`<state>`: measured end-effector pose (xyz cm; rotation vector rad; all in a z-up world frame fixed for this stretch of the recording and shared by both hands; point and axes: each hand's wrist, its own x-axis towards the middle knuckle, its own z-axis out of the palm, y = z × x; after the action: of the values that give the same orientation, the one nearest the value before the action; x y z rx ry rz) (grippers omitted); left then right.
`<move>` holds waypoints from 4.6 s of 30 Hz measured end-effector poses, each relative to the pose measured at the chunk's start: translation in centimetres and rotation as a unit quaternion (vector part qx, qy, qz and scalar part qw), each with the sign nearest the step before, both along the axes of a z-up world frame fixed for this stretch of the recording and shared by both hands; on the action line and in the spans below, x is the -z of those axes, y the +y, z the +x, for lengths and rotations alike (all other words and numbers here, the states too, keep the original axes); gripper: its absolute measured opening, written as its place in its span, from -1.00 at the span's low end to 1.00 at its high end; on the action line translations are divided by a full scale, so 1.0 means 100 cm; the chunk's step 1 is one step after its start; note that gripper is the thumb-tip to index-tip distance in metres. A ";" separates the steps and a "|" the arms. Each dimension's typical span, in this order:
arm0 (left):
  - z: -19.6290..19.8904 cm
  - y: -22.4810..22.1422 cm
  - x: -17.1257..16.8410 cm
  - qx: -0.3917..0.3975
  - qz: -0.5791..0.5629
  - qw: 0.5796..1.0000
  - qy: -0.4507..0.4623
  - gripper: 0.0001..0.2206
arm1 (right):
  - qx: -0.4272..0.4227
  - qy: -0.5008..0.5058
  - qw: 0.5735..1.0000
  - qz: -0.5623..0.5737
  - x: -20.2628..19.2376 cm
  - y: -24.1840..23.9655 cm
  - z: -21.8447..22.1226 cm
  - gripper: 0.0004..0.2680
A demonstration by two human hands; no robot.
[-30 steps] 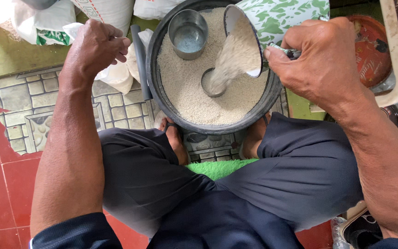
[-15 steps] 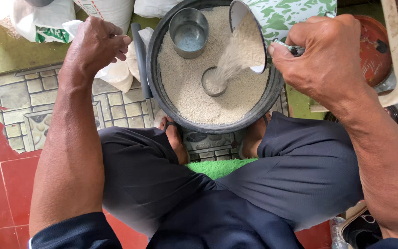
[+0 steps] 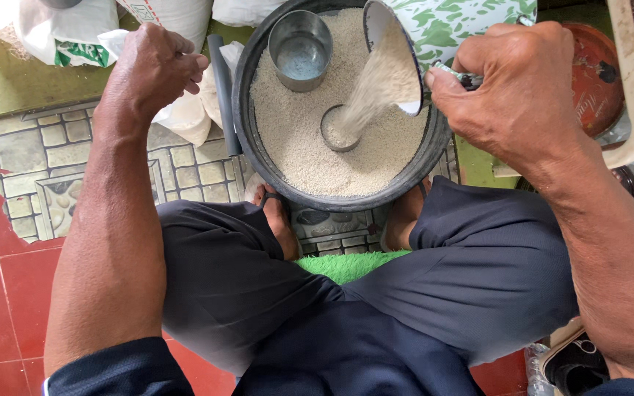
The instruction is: The person pours rice from a metal cup into a plastic bag, uses a plastic tube to level the rice in containers, and fills a smaller plastic bag using a scoop.
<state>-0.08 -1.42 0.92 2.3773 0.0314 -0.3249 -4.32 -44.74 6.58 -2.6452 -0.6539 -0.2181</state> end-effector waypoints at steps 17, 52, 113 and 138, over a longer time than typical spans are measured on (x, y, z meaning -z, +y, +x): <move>0.000 -0.002 -0.004 0.024 0.022 0.999 -0.019 -0.77 | -0.016 0.007 1.000 0.011 0.006 0.004 0.000 -0.44; -0.035 -0.148 0.150 0.117 0.046 0.981 0.146 -0.02 | 0.147 0.167 0.963 0.151 -0.013 -0.012 0.002 -0.62; -0.045 0.001 0.326 -0.507 -0.187 0.841 0.023 -0.48 | 0.249 0.296 0.757 0.527 0.269 -0.031 0.066 -0.77; -0.145 -0.098 0.166 -0.071 -0.055 0.990 -0.112 -0.68 | -0.061 0.406 0.845 0.342 0.169 0.006 0.017 -0.69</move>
<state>-14.55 -11.22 -15.64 2.2737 0.0765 0.0092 -2.59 -44.14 -10.37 -1.7401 -0.3421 0.5832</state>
